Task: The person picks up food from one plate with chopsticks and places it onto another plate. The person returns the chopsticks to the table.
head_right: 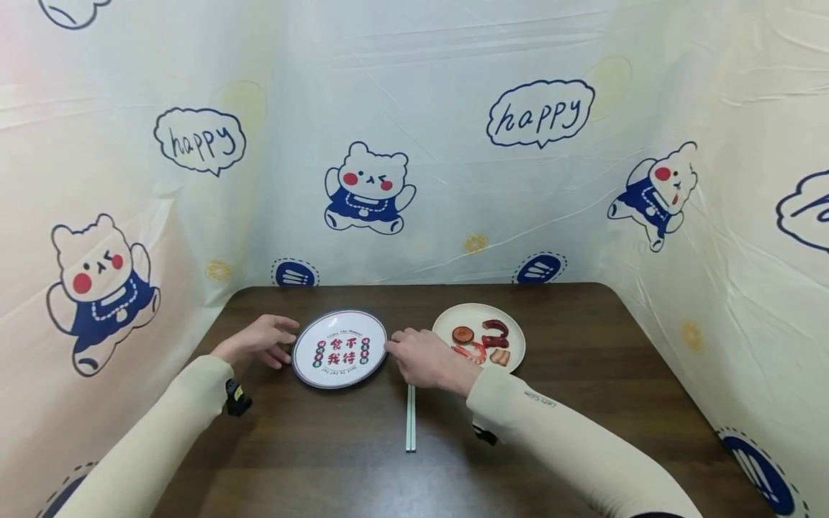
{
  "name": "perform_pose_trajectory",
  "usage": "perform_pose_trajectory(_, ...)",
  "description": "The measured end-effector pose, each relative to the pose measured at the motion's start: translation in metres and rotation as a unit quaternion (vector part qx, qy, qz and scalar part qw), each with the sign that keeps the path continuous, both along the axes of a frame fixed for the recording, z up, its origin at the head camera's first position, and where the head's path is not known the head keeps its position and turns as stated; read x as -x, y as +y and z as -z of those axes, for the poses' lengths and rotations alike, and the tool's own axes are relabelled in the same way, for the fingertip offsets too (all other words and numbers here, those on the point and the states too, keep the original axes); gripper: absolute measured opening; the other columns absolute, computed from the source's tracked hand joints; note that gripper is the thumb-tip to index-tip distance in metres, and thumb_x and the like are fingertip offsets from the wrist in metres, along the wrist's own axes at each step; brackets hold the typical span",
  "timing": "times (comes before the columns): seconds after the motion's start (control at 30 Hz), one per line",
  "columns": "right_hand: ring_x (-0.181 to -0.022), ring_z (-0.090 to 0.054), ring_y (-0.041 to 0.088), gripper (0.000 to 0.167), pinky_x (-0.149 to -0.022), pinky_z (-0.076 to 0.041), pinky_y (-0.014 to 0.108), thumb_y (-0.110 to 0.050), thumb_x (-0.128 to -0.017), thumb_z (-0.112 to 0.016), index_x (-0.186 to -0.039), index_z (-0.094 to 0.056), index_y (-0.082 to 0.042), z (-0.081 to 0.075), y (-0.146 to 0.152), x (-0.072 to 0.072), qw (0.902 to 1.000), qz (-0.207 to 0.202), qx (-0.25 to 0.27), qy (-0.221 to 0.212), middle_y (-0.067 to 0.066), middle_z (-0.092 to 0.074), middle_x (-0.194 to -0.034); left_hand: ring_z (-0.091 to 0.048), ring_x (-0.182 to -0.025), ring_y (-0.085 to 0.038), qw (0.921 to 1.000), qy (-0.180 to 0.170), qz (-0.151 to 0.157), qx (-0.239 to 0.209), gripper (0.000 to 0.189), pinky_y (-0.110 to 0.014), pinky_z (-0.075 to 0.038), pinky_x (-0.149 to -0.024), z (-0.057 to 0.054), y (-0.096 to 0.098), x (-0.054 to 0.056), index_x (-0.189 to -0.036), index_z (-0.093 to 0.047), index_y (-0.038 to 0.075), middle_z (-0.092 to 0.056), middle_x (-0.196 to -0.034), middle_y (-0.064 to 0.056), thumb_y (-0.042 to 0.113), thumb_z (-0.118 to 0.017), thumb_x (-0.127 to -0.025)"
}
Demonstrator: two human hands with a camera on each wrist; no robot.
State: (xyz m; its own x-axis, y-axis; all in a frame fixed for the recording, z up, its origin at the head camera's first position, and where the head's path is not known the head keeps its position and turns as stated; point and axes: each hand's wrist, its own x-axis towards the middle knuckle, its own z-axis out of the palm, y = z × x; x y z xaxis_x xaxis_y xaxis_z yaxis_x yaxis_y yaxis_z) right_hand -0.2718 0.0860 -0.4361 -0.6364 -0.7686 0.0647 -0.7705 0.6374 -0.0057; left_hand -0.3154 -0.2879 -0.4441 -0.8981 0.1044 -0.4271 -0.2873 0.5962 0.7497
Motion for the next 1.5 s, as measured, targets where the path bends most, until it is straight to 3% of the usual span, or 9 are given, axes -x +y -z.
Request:
perform_pose_trajectory(0.23, -0.090, -0.067, 0.022, 0.033, -0.073, -0.062, 0.037, -0.008, -0.092, -0.071, -0.125, -0.074, -0.008, 0.007, 0.010, -0.010, 0.9977, -0.054, 0.009, 0.040, 0.005, -0.068, -0.106, -0.075, -0.083, -0.030, 0.9997, -0.010, 0.003, -0.022, 0.051, -0.041, -0.067, -0.071, 0.004, -0.004, 0.005, -0.155, -0.042, -0.007, -0.058, -0.131, -0.030, 0.008, -0.055, -0.108)
perform_pose_trajectory(0.4, -0.089, -0.067, 0.021, 0.035, -0.075, -0.062, 0.035, -0.007, -0.088, -0.076, -0.122, -0.074, -0.009, 0.013, 0.017, -0.020, 0.9973, -0.068, -0.006, 0.027, 0.005, -0.068, -0.106, -0.073, -0.084, -0.030, 0.9993, -0.014, -0.005, -0.033, 0.051, -0.042, -0.067, -0.073, 0.009, -0.002, 0.007, -0.155, -0.044, -0.004, -0.063, -0.121, -0.025, 0.006, -0.057, -0.107)
perform_pose_trajectory(0.7, -0.084, -0.064, 0.014, 0.037, -0.078, -0.062, 0.029, -0.006, -0.087, -0.080, -0.123, -0.073, -0.010, 0.020, 0.024, -0.027, 0.9966, -0.058, -0.022, -0.054, 0.005, -0.065, -0.111, -0.071, -0.084, -0.029, 0.9982, -0.026, -0.002, -0.054, 0.055, -0.043, -0.067, -0.076, 0.012, -0.006, 0.012, -0.158, -0.041, -0.003, -0.060, -0.123, -0.025, 0.002, -0.058, -0.105)
perform_pose_trajectory(0.93, -0.078, -0.060, 0.012, 0.037, -0.073, -0.060, 0.027, -0.006, -0.087, -0.080, -0.122, -0.074, -0.013, 0.021, 0.027, -0.035, 0.9960, -0.058, -0.033, -0.059, 0.002, -0.063, -0.109, -0.074, -0.082, -0.027, 0.9979, -0.031, -0.004, -0.057, 0.058, -0.044, -0.067, -0.076, 0.017, -0.009, 0.011, -0.157, -0.041, -0.005, -0.065, -0.119, -0.023, 0.002, -0.062, -0.104)
perform_pose_trajectory(1.17, -0.081, -0.059, 0.010, 0.039, -0.072, -0.059, 0.025, -0.007, -0.088, -0.079, -0.126, -0.073, -0.012, 0.020, 0.026, -0.043, 0.9937, -0.062, -0.044, -0.082, 0.002, -0.063, -0.114, -0.074, -0.084, -0.028, 0.9976, -0.031, -0.001, -0.062, 0.059, -0.043, -0.067, -0.077, 0.019, -0.011, 0.010, -0.158, -0.039, -0.005, -0.066, -0.119, -0.023, 0.005, -0.063, -0.104)
perform_pose_trajectory(1.5, -0.078, -0.060, 0.009, 0.034, -0.070, -0.058, 0.025, -0.008, -0.088, -0.078, -0.121, -0.074, -0.014, 0.025, 0.026, -0.044, 0.9932, -0.077, -0.042, -0.077, -0.002, -0.063, -0.108, -0.075, -0.083, -0.028, 0.9971, -0.040, -0.008, -0.065, 0.059, -0.044, -0.067, -0.078, 0.020, -0.011, 0.010, -0.158, -0.040, -0.004, -0.068, -0.116, -0.022, 0.006, -0.062, -0.105)
